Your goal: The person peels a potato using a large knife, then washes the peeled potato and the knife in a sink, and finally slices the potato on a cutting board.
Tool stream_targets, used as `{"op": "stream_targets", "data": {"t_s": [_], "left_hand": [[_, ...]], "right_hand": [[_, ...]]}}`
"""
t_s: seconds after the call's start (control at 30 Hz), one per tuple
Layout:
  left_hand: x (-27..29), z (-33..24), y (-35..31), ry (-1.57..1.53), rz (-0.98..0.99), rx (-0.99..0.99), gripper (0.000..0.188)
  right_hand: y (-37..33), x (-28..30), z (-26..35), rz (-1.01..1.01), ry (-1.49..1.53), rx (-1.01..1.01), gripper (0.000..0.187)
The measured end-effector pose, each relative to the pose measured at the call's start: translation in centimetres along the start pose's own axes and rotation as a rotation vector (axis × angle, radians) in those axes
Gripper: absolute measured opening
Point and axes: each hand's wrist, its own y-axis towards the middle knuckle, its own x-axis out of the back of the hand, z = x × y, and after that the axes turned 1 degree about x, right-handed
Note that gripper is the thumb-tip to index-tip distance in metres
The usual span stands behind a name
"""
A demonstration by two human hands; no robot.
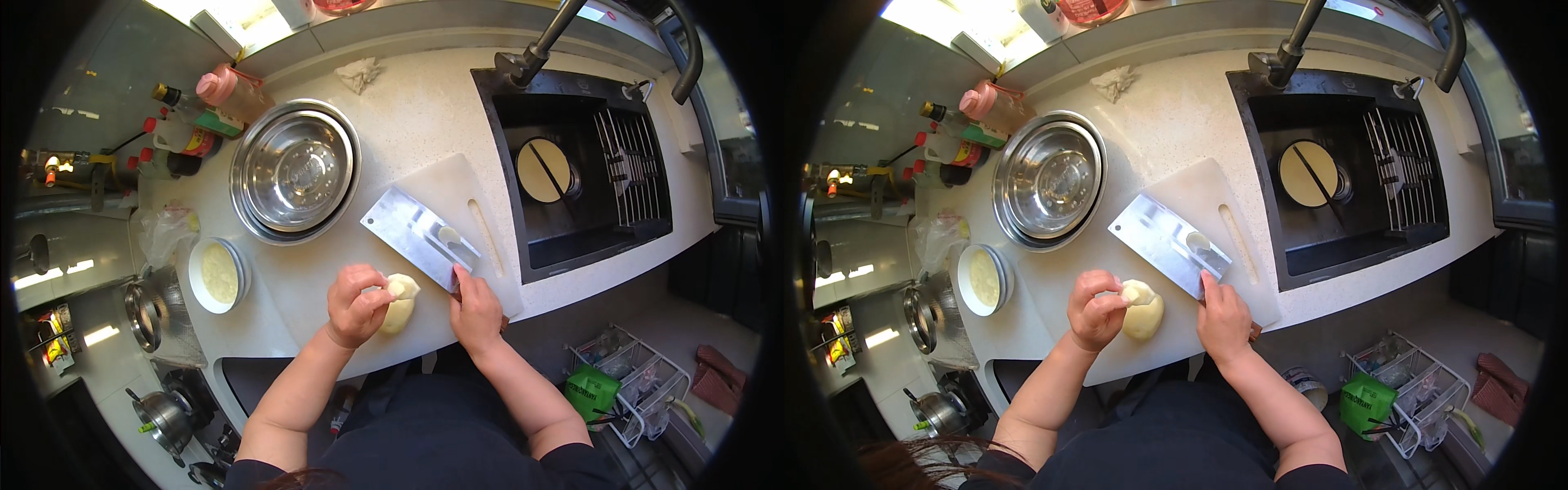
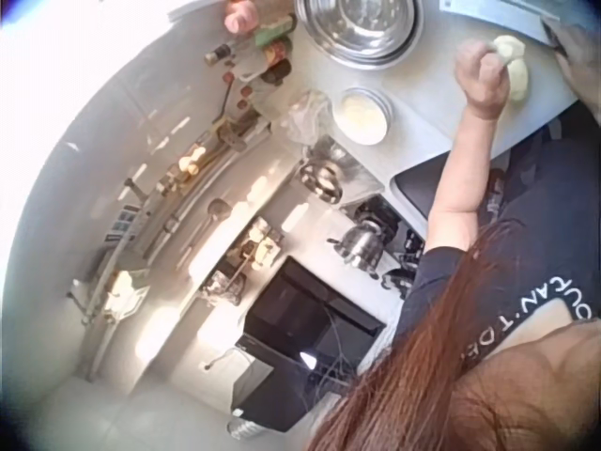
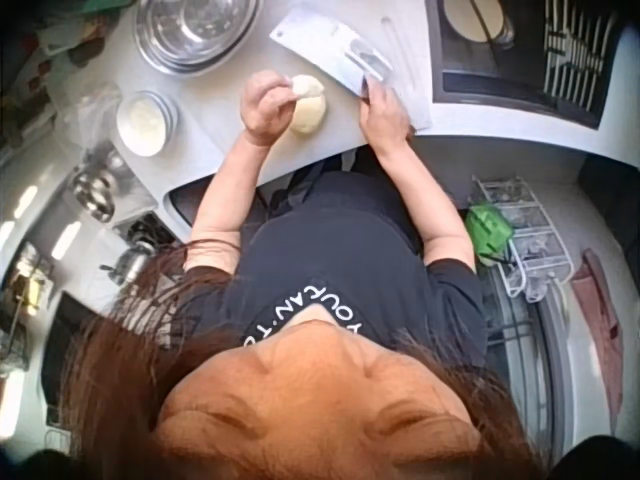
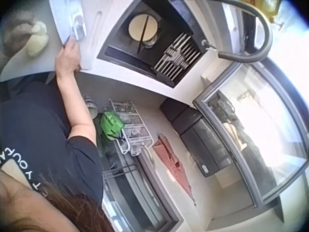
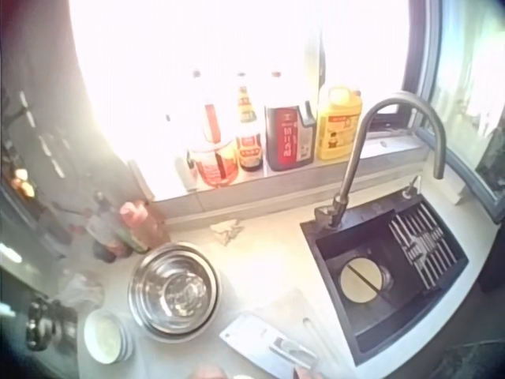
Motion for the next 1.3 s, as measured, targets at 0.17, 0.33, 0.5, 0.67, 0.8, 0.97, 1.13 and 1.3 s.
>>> {"op": "stream_targets", "data": {"t_s": [0.17, 0.33, 0.5, 0.67, 0.8, 0.97, 1.13, 1.3], "left_hand": [[0.2, -1.0, 0.0, -0.044, -0.021, 0.079, 0.032], [-0.1, -2.5, -1.2, -0.196, -0.102, 0.327, 0.031], [-0.3, -4.7, -2.3, -0.509, -0.081, 0.779, 0.026], [1.6, -6.4, -0.1, -1.285, 0.053, 1.772, 0.014], [0.8, -7.7, -0.4, -1.324, 0.195, 1.83, 0.013], [-2.3, -9.9, -1.3, -1.26, 0.492, 1.781, 0.014], [-5.8, -14.1, -2.2, -1.179, 0.763, 1.683, 0.016], [-10.3, -21.6, -3.7, -1.106, 0.936, 1.618, 0.021]], "right_hand": [[-0.6, -0.8, 0.0, 0.093, 0.01, -0.041, 0.056], [-0.9, -1.5, -0.1, 0.11, -0.014, -0.035, 0.058], [-0.7, -1.1, 0.5, 0.058, -0.121, 0.002, 0.056], [-0.2, 1.4, 1.7, 0.025, 0.289, -0.017, 0.04], [-1.1, 4.6, 3.9, 0.2, 1.371, -0.606, 0.023], [-6.3, 6.6, 3.8, 0.039, 1.517, -0.719, 0.024], [-12.9, 8.4, 1.7, -0.227, 1.58, -0.715, 0.02], [-21.3, 11.4, -2.6, -0.43, 1.824, -0.75, 0.021]]}}
